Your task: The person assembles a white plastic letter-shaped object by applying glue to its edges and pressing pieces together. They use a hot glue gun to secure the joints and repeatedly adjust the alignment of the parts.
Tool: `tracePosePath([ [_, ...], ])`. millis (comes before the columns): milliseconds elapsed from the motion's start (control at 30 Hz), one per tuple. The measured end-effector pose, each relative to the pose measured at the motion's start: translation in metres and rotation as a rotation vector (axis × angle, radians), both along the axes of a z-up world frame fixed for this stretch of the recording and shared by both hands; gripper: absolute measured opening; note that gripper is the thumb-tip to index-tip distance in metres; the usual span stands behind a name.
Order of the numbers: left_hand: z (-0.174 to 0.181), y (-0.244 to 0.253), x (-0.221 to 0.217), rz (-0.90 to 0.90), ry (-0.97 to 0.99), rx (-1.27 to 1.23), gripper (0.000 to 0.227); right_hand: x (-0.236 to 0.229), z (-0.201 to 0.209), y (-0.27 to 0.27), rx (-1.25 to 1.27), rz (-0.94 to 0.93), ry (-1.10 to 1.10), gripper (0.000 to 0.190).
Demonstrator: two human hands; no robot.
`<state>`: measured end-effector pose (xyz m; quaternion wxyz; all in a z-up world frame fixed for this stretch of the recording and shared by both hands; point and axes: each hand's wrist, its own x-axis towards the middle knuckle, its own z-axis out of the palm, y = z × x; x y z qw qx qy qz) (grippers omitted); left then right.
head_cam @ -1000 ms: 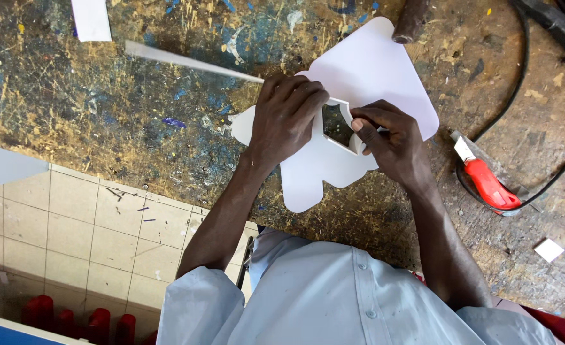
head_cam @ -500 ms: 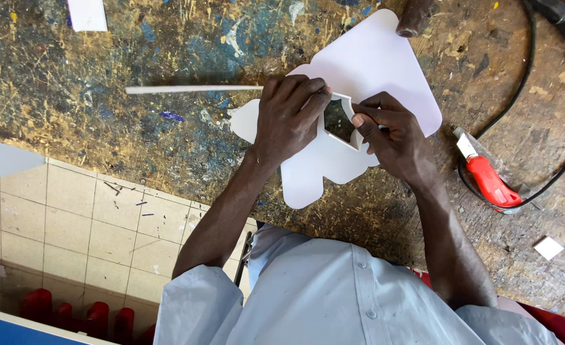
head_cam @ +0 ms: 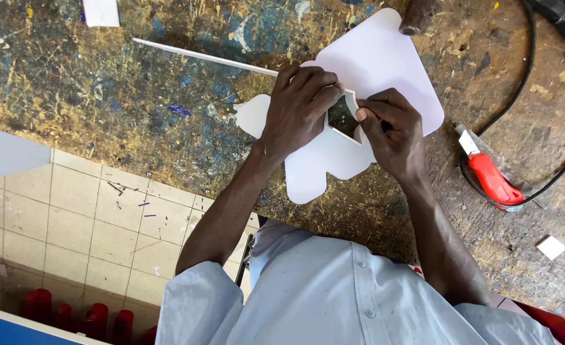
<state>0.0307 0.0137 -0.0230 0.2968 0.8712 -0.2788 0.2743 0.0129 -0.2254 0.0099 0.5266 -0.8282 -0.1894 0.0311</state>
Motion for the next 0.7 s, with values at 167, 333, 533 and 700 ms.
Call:
tracePosePath([
  [167,-0.010,-0.009,-0.001,0.036,-0.027,-0.011,0.026,0.001,0.005,-0.007,-0.038,0.037,-0.146,0.025],
  [333,-0.018,-0.034,-0.011,0.078,0.036,-0.009,0.034,0.014,0.005,-0.035,0.030,0.145,-0.210,0.019],
  [533,-0.016,-0.062,-0.022,0.084,0.064,-0.056,0.044,0.010,0.009,-0.059,0.059,0.167,-0.210,0.019],
  [700,-0.023,-0.066,-0.021,0.083,0.076,-0.036,0.048,0.008,0.004,-0.075,0.055,0.135,-0.089,0.017],
])
